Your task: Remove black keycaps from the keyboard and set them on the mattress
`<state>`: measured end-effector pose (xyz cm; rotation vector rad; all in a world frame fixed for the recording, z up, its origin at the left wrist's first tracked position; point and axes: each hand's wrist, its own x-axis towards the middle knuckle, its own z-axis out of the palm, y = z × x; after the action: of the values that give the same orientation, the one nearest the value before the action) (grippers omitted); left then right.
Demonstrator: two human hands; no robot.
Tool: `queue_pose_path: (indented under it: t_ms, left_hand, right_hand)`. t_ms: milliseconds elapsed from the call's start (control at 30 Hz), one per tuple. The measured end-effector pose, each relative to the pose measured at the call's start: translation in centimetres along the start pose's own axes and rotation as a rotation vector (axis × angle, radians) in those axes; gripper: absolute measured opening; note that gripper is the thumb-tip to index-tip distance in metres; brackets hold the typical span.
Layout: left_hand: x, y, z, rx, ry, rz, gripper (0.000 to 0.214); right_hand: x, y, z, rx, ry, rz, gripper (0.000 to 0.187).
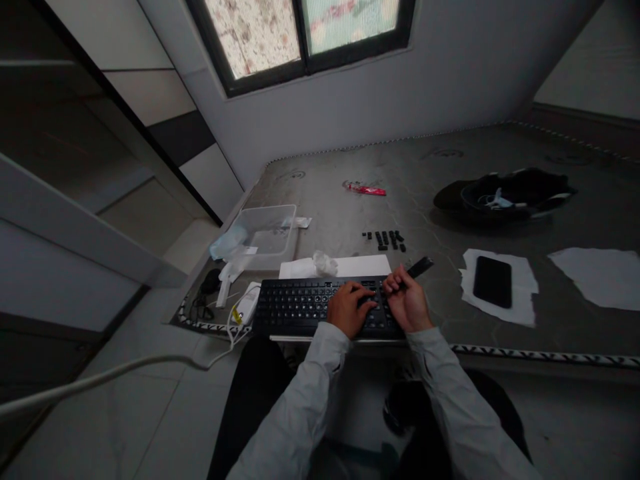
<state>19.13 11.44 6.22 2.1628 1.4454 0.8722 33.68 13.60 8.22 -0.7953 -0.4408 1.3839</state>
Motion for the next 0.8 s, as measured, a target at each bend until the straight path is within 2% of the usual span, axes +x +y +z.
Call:
queue_pose_path:
  t_ms: [200,433,567,700,800]
  left_hand:
    - [0.1,0.1,-0.1,0.007,-0.009,-0.028,0.020]
    - [0.0,0.1,-0.1,0.008,-0.012,-0.022,0.020]
    - [0.0,-0.1,0.0,0.012,-0.007,-0.007,0.021]
    - [0.1,0.1,-0.1,0.033,-0.013,-0.003,0.021]
    - [0.1,0.2,-0.3,0.058,-0.032,0.000,0.019]
  right_hand:
    - [0.0,0.2,-0.1,0.024,-0.026,-0.044,0.046]
    - [-0.2,0.7,0.7,-0.068,-0.040,-0.036,0.046]
    - [-0.2,1.3,1.1,-0.133,-0.076,-0.091,0.046]
    - [0.0,2.5,0.9,-0.295,-0.110,-0.165,0.048]
    - [-0.2,3.5,0.3,-0.371,-0.061,-0.245,0.049]
